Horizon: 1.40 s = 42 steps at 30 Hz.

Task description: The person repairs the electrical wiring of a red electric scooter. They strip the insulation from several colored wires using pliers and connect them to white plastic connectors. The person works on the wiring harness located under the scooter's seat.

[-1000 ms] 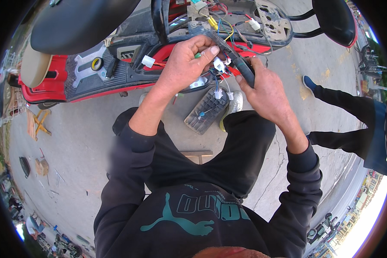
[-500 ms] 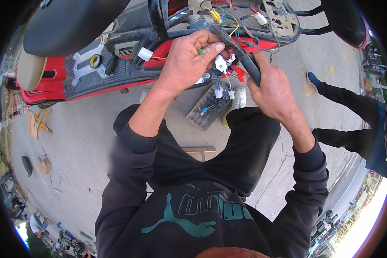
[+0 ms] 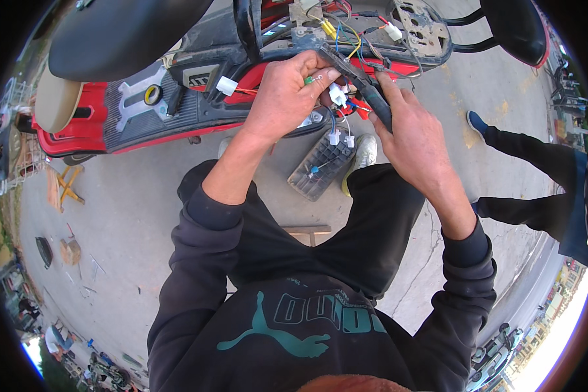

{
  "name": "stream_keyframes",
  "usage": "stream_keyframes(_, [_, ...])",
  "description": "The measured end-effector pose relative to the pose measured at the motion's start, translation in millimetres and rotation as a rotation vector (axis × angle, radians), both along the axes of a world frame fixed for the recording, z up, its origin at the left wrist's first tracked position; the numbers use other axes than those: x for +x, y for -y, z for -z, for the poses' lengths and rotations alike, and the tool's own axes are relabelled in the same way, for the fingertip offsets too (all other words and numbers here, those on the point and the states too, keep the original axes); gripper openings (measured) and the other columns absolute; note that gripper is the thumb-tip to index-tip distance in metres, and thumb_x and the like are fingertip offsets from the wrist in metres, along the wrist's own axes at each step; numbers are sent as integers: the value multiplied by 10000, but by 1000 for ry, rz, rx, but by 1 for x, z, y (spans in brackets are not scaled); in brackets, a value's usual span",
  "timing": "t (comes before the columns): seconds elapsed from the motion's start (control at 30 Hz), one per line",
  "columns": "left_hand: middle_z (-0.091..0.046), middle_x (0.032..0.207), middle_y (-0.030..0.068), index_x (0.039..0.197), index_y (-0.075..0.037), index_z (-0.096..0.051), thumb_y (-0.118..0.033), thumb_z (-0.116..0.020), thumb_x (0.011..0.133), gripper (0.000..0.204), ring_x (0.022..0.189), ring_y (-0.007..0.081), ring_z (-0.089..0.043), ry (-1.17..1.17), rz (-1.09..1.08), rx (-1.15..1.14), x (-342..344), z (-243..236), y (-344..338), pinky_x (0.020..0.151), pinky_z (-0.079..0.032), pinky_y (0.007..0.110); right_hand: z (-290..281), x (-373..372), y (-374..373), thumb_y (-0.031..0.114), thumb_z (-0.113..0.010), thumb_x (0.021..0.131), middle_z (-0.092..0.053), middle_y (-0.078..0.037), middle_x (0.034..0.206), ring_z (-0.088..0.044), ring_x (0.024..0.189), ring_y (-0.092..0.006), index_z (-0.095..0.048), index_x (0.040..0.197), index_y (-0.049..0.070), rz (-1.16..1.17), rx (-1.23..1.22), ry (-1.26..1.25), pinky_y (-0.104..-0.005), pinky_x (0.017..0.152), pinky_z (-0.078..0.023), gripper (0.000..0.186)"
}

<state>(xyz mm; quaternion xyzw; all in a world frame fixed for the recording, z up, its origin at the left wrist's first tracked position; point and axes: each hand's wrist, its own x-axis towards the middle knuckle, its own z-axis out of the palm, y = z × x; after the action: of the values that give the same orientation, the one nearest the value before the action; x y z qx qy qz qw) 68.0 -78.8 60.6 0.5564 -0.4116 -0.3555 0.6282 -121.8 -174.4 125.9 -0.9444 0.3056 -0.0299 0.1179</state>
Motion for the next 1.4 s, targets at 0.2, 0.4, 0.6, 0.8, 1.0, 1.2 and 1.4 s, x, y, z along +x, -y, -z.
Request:
stream_keyframes(0.2, [-727, 934, 6, 1141, 13, -696, -143, -649, 1039, 192, 757, 34, -609, 33, -16, 60, 1, -3, -1, 659, -521, 217, 0, -1, 1, 164, -716, 912, -670, -228, 1145, -679, 1027, -417, -491, 1457, 40, -22, -7, 12, -495, 867, -553, 603])
stream_keyframes(0.4, [-724, 933, 6, 1125, 13, -699, -143, -656, 1035, 186, 764, 33, -617, 21, -33, 33, 0, -1, 0, 665, -539, 219, -3, 1, -1, 155, -724, 897, -673, -204, 1102, -694, 982, -405, -507, 1433, 72, 5, -8, -6, -500, 824, -561, 584])
stream_keyframes(0.6, [-730, 945, -6, 1142, 18, -697, -120, -642, 1038, 182, 772, 13, -598, 80, -35, 18, 0, -4, -2, 653, -502, 203, -2, 2, 2, 139, -735, 880, -671, -179, 1043, -699, 966, -405, -508, 1408, 103, 0, -55, -11, -506, 780, -562, 576])
stream_keyframes(0.8, [-725, 942, -25, 1132, 4, -705, -111, -642, 1037, 162, 765, -1, -579, 134, -47, -42, -2, 7, -2, 644, -470, 186, -2, 0, 1, 163, -686, 945, -681, -211, 1082, -674, 976, -434, -506, 1427, 95, 11, -5, -48, -508, 792, -537, 519])
stream_keyframes(1.0, [-697, 868, -32, 1107, -22, -721, -204, -685, 1021, 205, 701, 17, -588, 24, 5, 109, -1, -3, -5, 608, -467, 194, -4, -7, 2, 170, -664, 947, -659, -278, 1166, -626, 1077, -480, -466, 1473, 56, 2, 90, 12, -495, 888, -513, 574])
stream_keyframes(1.2, [-734, 930, 41, 1139, 7, -672, -179, -633, 1040, 215, 683, 45, -544, -162, 44, 97, 9, -2, -11, 601, -434, 211, -49, -105, 49, 152, -678, 961, -662, -95, 970, -637, 858, -220, -537, 1420, 15, -93, 483, -77, -351, 775, -503, 499])
stream_keyframes(1.4, [-726, 1006, 40, 1146, -23, -642, -180, -594, 1054, 189, 711, 26, -509, -244, 76, -29, 10, 4, -12, 585, -396, 203, 148, -272, 25, 221, -673, 935, -614, -30, 704, -576, 596, -150, -656, 1059, 14, 700, 642, 29, -350, 533, -464, 242])
